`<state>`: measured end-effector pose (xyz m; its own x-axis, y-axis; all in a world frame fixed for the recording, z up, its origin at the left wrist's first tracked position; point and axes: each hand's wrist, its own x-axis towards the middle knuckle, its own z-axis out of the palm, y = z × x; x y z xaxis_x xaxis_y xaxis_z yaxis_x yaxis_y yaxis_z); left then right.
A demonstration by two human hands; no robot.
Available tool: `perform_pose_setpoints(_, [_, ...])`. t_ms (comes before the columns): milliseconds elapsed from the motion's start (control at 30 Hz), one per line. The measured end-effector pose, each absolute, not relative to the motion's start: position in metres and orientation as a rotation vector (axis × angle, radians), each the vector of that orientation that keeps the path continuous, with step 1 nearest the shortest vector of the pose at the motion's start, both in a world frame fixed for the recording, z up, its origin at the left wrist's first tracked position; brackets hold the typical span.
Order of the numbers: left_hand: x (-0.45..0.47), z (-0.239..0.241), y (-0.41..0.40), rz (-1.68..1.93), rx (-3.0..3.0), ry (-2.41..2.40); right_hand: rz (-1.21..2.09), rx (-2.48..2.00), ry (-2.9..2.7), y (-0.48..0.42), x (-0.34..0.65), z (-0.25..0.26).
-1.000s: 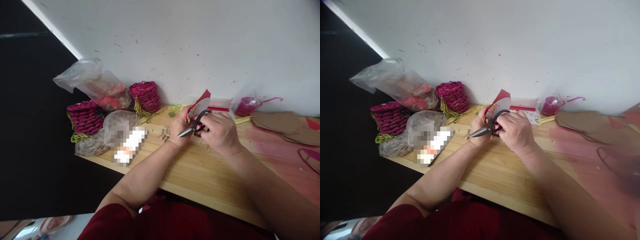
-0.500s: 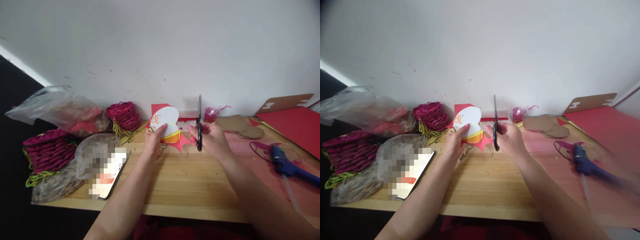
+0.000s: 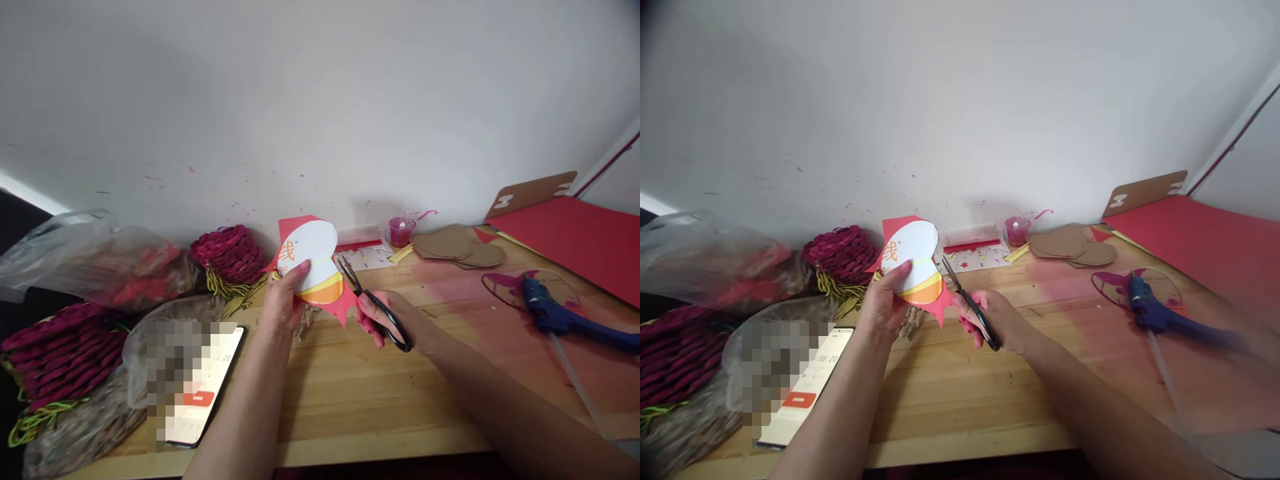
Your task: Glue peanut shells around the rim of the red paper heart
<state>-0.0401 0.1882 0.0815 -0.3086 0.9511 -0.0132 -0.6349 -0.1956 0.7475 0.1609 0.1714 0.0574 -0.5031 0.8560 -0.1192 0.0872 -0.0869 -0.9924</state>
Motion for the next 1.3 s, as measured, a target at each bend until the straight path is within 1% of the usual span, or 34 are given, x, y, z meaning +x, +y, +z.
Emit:
perform_pose_setpoints(133, [-0.039,0.083,0.189,1.71,0.491,0.799,1.678,-0.996,-1.579,0.171,0.163,0.06])
perform_pose_setpoints(267, [-0.038,0.079,0.191,1.749,0.527,0.836,1.705,-0.959,-1.68,0.169,0.162,0.058])
perform_pose_setpoints(433, [-0.037,0.075,0.193,1.761,0.552,0.825,1.648,-1.001,-1.704,0.166,0.158,0.053])
perform_pose_setpoints(567, [-0.036,0.079,0.192,1.731,0.473,0.812,1.68,-1.008,-1.664,0.167,0.159,0.051])
perform_pose_setpoints(767, [-0.034,0.081,0.19,1.725,0.443,0.827,1.691,-0.937,-1.694,0.164,0.159,0.058])
perform_pose_setpoints(967, [-0.032,0.076,0.19,1.714,0.491,0.846,1.653,-1.015,-1.688,0.161,0.158,0.059])
perform_pose_setpoints(1300, [-0.033,0.075,0.191,1.717,0.501,0.848,1.685,-1.061,-1.636,0.161,0.158,0.06])
